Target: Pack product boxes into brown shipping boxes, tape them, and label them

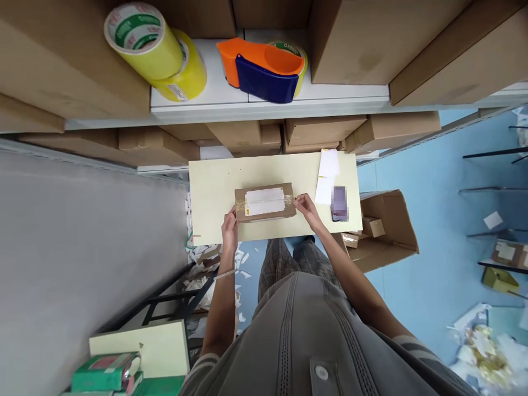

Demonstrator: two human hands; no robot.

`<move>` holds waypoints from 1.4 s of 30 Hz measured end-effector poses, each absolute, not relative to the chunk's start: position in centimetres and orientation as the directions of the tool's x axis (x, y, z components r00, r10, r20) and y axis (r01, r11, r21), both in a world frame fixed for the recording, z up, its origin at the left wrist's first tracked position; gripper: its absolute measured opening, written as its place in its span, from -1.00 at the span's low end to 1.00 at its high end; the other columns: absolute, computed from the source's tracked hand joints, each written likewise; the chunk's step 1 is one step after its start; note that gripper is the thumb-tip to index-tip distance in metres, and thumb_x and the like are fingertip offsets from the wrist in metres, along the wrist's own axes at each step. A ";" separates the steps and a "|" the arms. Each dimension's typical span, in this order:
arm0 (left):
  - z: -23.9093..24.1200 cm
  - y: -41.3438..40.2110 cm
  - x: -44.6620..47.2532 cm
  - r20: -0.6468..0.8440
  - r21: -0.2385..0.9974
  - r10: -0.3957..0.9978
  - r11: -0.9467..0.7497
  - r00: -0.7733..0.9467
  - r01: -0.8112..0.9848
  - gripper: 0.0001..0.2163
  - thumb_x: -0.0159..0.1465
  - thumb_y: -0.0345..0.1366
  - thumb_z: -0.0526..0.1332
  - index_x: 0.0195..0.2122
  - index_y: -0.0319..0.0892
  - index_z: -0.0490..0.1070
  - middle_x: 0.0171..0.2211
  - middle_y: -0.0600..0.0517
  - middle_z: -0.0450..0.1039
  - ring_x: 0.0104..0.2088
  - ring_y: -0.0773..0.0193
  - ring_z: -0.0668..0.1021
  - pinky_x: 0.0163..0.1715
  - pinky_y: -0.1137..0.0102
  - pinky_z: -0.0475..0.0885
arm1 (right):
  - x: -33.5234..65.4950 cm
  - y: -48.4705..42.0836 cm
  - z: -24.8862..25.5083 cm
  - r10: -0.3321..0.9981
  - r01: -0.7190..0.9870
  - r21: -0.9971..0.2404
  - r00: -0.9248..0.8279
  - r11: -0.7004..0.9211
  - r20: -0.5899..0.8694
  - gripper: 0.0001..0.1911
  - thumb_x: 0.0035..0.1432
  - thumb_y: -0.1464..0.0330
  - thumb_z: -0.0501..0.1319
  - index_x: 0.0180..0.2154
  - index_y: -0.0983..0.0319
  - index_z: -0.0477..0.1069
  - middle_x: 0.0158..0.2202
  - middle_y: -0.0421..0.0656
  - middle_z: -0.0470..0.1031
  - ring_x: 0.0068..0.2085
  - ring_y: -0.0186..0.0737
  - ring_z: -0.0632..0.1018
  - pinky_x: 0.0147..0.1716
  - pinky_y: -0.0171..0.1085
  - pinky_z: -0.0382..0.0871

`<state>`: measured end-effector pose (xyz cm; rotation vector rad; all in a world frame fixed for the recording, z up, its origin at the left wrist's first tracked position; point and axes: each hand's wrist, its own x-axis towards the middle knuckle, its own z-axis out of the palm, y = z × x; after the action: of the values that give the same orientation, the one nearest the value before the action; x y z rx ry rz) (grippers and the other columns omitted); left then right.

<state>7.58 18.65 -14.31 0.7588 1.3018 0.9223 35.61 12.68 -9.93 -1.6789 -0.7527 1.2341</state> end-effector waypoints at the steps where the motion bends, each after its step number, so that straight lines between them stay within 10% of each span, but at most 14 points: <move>1: -14.8 19.2 7.6 -0.444 0.888 0.896 0.443 0.021 -0.120 -0.46 0.20 0.14 0.26 0.08 -0.11 0.49 0.22 -0.09 0.37 0.26 0.07 0.38 0.20 0.27 0.35 | 35.5 13.0 -10.4 0.846 -0.037 -0.904 0.336 -0.427 -0.414 -0.53 0.06 -0.13 0.23 -0.32 0.12 0.26 -0.37 -0.26 0.32 -0.27 -0.24 0.39 -0.13 -0.26 0.34; 15: -16.5 17.7 9.7 -0.373 0.922 0.898 0.387 -0.235 0.014 -0.45 0.27 0.14 0.18 0.08 -0.20 0.48 0.13 -0.14 0.42 0.19 0.08 0.45 0.21 0.26 0.35 | 37.6 13.0 -14.7 0.848 -0.275 -0.862 0.209 -0.426 -0.486 -0.50 0.05 -0.17 0.24 -0.43 0.13 0.34 -0.42 -0.24 0.43 -0.24 -0.21 0.52 -0.02 -0.15 0.39; 23: -9.3 13.1 19.5 0.134 0.823 0.944 0.064 -0.301 0.565 -0.66 0.41 -0.10 0.06 0.05 -0.17 0.45 0.09 -0.18 0.28 0.27 0.03 0.32 0.31 0.12 0.14 | 42.7 12.4 -14.5 0.848 -0.333 -0.849 0.204 -0.410 -0.490 -0.51 0.04 -0.15 0.28 -0.42 0.14 0.36 -0.44 -0.23 0.48 -0.28 -0.20 0.57 -0.09 -0.15 0.46; 30: -12.5 11.7 32.3 -0.150 0.938 0.866 -0.027 0.478 0.344 -0.73 0.36 -0.16 0.14 0.01 -0.08 0.47 0.06 -0.16 0.39 0.23 0.01 0.36 0.30 0.13 0.14 | 48.5 8.2 -14.6 0.770 -0.232 -0.854 0.367 -0.466 -0.521 -0.53 0.11 -0.12 0.20 -0.44 0.15 0.33 -0.46 -0.22 0.48 -0.34 -0.25 0.53 -0.21 -0.23 0.42; 42: -21.2 19.9 45.3 -0.554 0.704 0.832 0.453 0.024 0.547 -0.72 0.09 -0.30 0.41 -0.26 -0.14 0.34 -0.12 -0.18 0.42 0.04 -0.10 0.43 -0.07 0.17 0.35 | 52.7 4.5 -15.8 0.678 -0.313 -0.837 0.491 -0.449 -0.548 -0.56 0.10 -0.08 0.24 -0.46 0.16 0.33 -0.54 -0.25 0.44 -0.47 -0.28 0.48 -0.35 -0.25 0.48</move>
<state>45.31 19.89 -21.21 1.2144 1.6490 0.3385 52.70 4.54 -15.79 -1.6820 -0.3146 1.1742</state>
